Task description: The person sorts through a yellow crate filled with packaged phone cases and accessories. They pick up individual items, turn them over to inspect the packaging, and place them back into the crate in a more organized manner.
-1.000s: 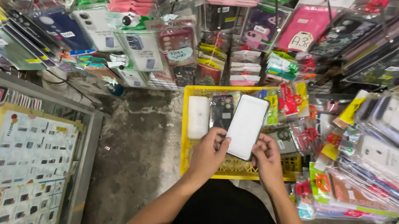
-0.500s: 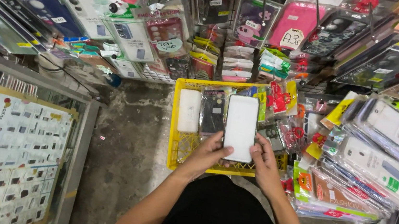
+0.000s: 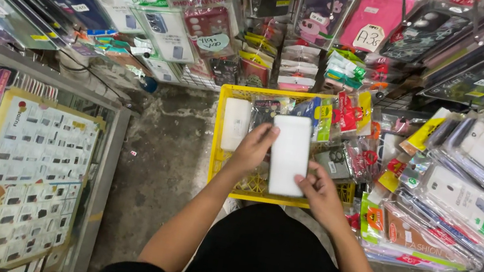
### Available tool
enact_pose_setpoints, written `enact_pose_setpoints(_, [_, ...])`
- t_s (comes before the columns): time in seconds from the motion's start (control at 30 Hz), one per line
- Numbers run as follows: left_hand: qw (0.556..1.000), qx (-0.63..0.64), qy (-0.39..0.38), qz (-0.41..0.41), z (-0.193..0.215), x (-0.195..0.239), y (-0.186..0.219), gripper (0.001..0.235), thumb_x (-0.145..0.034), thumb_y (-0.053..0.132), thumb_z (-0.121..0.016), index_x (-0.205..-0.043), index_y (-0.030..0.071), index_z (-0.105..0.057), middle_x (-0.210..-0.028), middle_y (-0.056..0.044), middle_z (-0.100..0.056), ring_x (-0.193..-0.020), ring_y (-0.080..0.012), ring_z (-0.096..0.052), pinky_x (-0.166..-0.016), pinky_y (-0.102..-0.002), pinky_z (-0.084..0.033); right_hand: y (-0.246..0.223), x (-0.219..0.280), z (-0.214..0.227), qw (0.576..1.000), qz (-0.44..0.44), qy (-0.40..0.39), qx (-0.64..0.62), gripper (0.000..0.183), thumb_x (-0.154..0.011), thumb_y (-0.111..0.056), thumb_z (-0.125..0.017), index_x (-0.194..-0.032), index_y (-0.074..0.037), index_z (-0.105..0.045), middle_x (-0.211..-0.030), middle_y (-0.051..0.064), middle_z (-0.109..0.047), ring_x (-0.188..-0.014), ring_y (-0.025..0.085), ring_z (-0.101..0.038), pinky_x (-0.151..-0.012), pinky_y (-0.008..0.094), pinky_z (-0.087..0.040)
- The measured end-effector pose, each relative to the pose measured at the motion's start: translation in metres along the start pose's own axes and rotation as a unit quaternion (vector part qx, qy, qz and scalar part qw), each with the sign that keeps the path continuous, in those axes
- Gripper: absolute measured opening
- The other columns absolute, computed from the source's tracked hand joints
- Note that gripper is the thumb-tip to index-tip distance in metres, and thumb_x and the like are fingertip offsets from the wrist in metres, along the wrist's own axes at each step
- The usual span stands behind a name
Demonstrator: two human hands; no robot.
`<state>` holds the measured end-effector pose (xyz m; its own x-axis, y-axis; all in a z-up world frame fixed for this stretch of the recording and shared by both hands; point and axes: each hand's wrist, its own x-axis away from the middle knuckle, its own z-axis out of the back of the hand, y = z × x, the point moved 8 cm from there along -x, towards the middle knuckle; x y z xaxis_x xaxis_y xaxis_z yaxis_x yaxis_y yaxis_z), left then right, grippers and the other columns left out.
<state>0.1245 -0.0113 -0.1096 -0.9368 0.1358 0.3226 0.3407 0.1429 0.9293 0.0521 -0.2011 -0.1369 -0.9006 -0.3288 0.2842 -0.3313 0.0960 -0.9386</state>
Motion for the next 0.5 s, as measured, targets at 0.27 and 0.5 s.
enact_pose_setpoints(0.27, [0.916, -0.377, 0.136, 0.007, 0.064, 0.005, -0.089, 0.067, -0.089, 0.036, -0.075, -0.142, 0.004, -0.048, -0.134, -0.024, -0.056, -0.117, -0.0394, -0.062, -0.1, -0.043, -0.049, 0.012, 0.012, 0.053, 0.979, -0.027, 0.197, -0.042, 0.036, -0.101, -0.016, -0.059, -0.134, -0.005, -0.048, -0.108, 0.006, -0.067, -0.098, 0.012, -0.06, -0.089, 0.028, -0.047])
enact_pose_setpoints(0.5, [0.936, -0.328, 0.111, 0.07, 0.061, 0.008, -0.168, 0.098, -0.077, 0.019, -0.089, -0.144, 0.0, -0.021, -0.135, -0.032, -0.047, -0.124, -0.0425, -0.051, -0.106, -0.044, -0.043, 0.041, 0.021, 0.066, 0.975, -0.002, 0.216, -0.05, 0.033, -0.102, -0.015, -0.061, -0.131, -0.003, -0.05, -0.11, 0.004, -0.064, -0.099, 0.01, -0.058, -0.092, 0.026, -0.046])
